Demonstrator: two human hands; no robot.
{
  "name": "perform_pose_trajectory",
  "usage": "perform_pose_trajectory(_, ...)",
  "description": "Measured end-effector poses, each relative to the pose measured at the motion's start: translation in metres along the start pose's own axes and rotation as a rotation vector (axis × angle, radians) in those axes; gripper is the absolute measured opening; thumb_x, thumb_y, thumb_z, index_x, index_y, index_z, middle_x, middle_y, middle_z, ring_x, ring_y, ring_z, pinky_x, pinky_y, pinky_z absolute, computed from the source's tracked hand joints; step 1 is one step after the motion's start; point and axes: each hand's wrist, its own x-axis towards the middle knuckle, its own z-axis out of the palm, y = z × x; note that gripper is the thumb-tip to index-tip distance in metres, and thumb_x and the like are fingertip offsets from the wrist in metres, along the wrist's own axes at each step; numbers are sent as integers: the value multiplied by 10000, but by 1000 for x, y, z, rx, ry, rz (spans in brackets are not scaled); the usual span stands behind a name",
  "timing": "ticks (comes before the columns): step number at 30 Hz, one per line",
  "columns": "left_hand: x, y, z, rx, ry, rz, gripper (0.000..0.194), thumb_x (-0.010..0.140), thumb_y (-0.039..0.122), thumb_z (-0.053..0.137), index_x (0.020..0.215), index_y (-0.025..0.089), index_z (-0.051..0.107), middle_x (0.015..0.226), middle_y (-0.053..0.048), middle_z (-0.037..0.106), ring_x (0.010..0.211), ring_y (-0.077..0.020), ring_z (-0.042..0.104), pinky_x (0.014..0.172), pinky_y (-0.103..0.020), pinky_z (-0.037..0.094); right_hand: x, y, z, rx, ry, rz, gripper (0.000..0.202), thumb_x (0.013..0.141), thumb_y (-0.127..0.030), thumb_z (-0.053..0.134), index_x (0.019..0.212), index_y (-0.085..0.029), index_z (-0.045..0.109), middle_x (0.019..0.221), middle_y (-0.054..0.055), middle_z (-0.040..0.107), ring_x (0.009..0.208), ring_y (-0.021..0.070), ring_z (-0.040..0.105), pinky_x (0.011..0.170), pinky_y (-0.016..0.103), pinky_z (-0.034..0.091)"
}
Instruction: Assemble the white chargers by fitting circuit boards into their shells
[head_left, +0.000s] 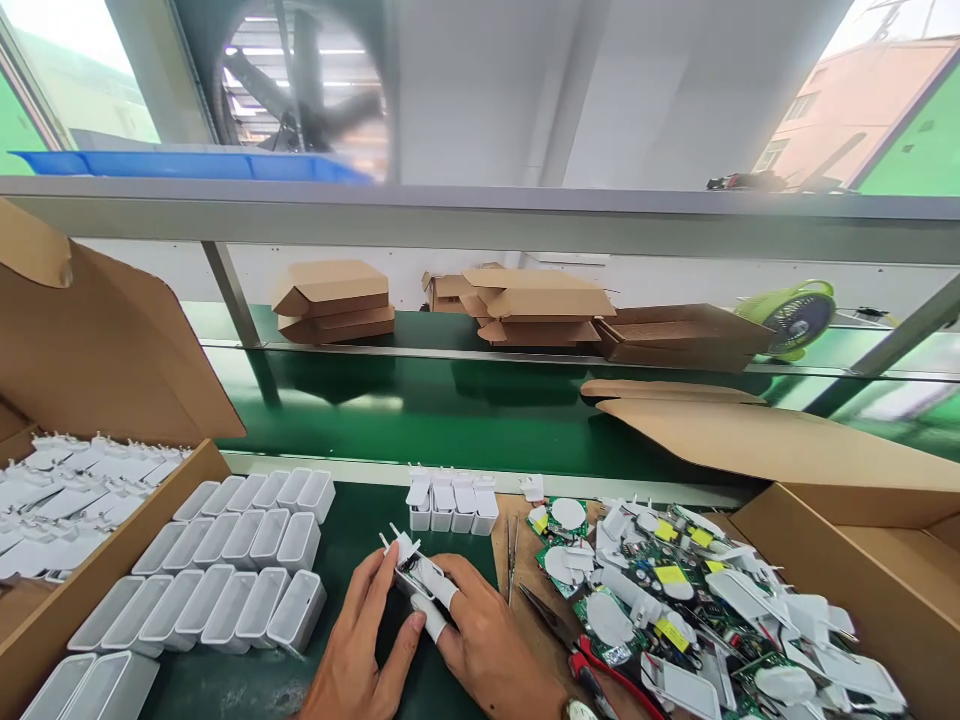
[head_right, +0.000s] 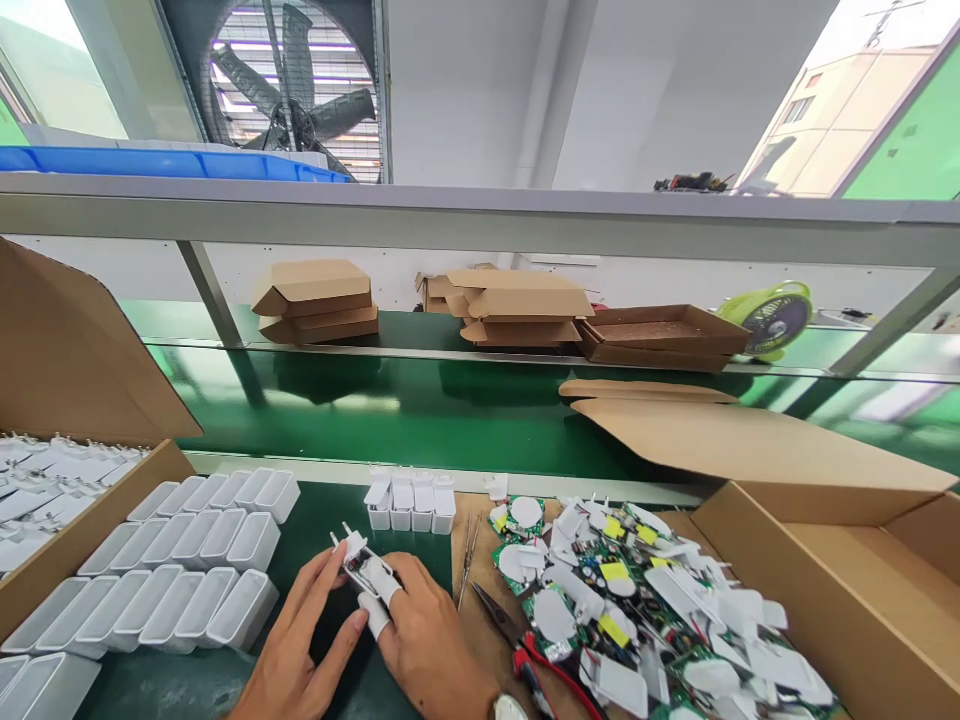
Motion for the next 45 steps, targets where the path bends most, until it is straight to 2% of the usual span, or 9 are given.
perform_pose_trajectory(7, 2, 2, -1, -33, -9, -9, 627, 1047, 270, 557, 1628, 313, 326, 1563, -128, 494, 1372, -296, 597, 1134, -435, 531, 8, -2, 1, -159, -63, -2, 418, 750, 15, 513, 1103, -135, 680, 1168, 144, 657, 1028, 292, 665, 888, 433, 620)
perform_pose_trajectory(12, 3, 5, -1, -19, 4, -4, 613, 1048, 270, 559, 1620, 305, 345, 1546, -130, 516, 1373, -282, 601, 1112, -406, 550, 4, -3, -4, -172, -81, 43, 665, 752, 44, 483, 1397, -100, 554, 1506, 225, 505, 1120, 259, 704, 974, 388, 610)
perform_pose_trajectory(16, 7, 10, -5, 9, 4, 55, 535, 1049, 258, 551, 1570, 306, 441, 1585, -117, 502, 1420, -290, 560, 1140, -413, 526, 0, -4, -8, -266, -127, -59, 621, 783, 32, 480, 1382, -96, 578, 1624, 274, 375, 1297, 347, 640, 1045, 449, 579)
perform_pose_trajectory(18, 10, 13, -7, 29, -3, 85, 507, 1050, 246, 544, 1549, 303, 473, 1598, -118, 494, 1417, -294, 564, 1139, -419, 528, 0, -2, -8, -286, -110, -119, 631, 777, 21, 491, 1396, -78, 566, 1599, 290, 415, 1357, 385, 588, 1070, 464, 563)
perform_pose_trajectory(23, 15, 16, -10, 48, 9, 146, 524, 1048, 204, 534, 1558, 301, 470, 1576, -131, 511, 1412, -298, 563, 1138, -430, 532, -1, 7, 0, -267, -35, -173, 685, 840, -6, 472, 1509, -150, 468, 1568, 227, 500, 1321, 344, 629, 1037, 402, 592)
perform_pose_trajectory(28, 16, 18, -12, -10, 3, 152, 433, 1044, 208, 550, 1465, 306, 577, 1527, -117, 550, 1376, -298, 589, 1121, -429, 552, -1, 8, 4, -280, 75, -242, 676, 821, 21, 437, 1481, -110, 496, 1469, 246, 584, 1299, 334, 646, 1025, 403, 604)
perform_pose_trajectory(36, 12, 14, -19, -74, 113, -9, 495, 1036, 229, 553, 1515, 276, 433, 1539, -156, 472, 1393, -314, 551, 1117, -494, 549, 9, -6, -10, -112, 234, -163, 569, 899, -20, 510, 1414, -253, 573, 1281, 130, 680, 1148, 255, 713, 952, 359, 632)
perform_pose_trajectory(41, 12, 12, -14, -104, 103, 11, 544, 1013, 256, 599, 1524, 277, 411, 1538, -175, 462, 1405, -345, 527, 1107, -539, 544, 5, 0, -4, -1, 125, -75, 677, 741, 23, 481, 1337, -260, 637, 1278, 98, 686, 1141, 251, 702, 973, 368, 614)
perform_pose_trajectory(45, 10, 11, -5, -110, 73, 17, 833, 874, 325, 795, 1575, 263, 348, 1532, -190, 466, 1378, -385, 555, 1063, -523, 577, 6, -5, 6, 465, 210, 223, 418, 873, -140, 565, 1261, -257, 667, 1320, 102, 679, 1202, 271, 681, 1014, 411, 593)
